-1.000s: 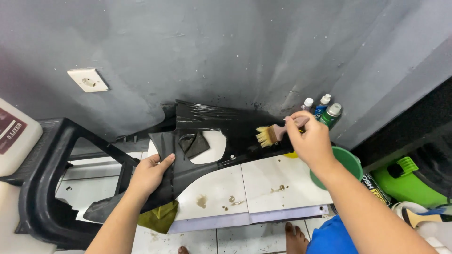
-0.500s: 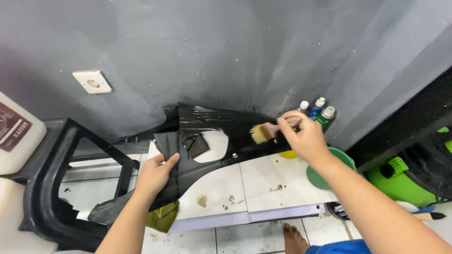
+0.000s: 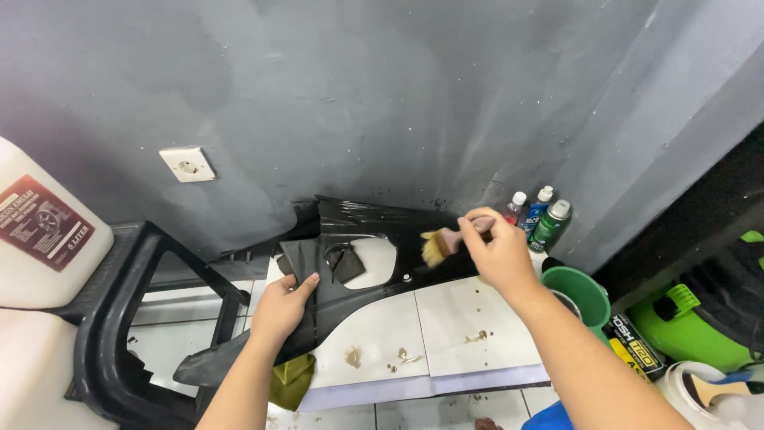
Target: The person scrubs a black plastic car part with a brush, dipping it into a green cup of liquid to reload the bristles. They wipe the part with a cloth and continue scrubbing different sections of the object on a white tiled surface.
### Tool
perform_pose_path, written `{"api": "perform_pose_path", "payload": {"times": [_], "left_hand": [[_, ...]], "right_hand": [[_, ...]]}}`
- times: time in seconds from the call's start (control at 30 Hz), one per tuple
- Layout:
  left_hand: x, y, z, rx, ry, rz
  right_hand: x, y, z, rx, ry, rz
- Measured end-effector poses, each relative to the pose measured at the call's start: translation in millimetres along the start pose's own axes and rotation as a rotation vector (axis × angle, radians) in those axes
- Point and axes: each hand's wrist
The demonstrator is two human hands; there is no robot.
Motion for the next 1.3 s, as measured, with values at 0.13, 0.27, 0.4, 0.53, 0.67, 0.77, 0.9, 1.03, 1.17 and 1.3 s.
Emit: {"api": "perform_pose_path", "payload": {"times": [0.13,0.27,0.4,0.53,0.67,0.77,0.9,1.03,1.17,1.3], "left_hand": [[2,1,0,-0.012,0.004,-0.013],[-7,-4,1,-0.017,0.009,-0.013],[-66,-57,-18,0.114,-0.019,-0.026],[-35,-29,-15,0.14,-0.039,0.0],[-81,-64,-26,0.213,-0.031,-0.017],[-58,-42,-22,0.239,-0.034,-0.007],[-20,-8,-8,0.239,-0.044,0.021],[-24,-14,-12,0.256,-0.047,0.032],[-31,-20,-17,0.285,-0.049,0.022],[-28,-16,-16,0.274,-0.048,0.02]], "right_hand": [[-4,6,15,0.118,0.003,0.02],[16,-15,10,0.047,-0.044,-0.013],[21,-16,14,-0.093,-0.02,-0.074],[10,36,34,0.041,0.032,-0.04],[18,19,31,0.107,0.048,0.075],[41,-13,17,-0.004,-0.036,0.114],[41,-8,13,-0.196,-0.107,0.018],[10,34,41,-0.025,-0.052,-0.007],[8,42,41,0.1,0.054,0.12],[45,14,0,0.1,-0.016,0.428]]}}
Point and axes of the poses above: each hand's wrist, its own x-axis away from the middle knuckle, its own z-axis out of the back of the hand, y = z × x, and after that the axes turned 3 degrees about -x, right-handed
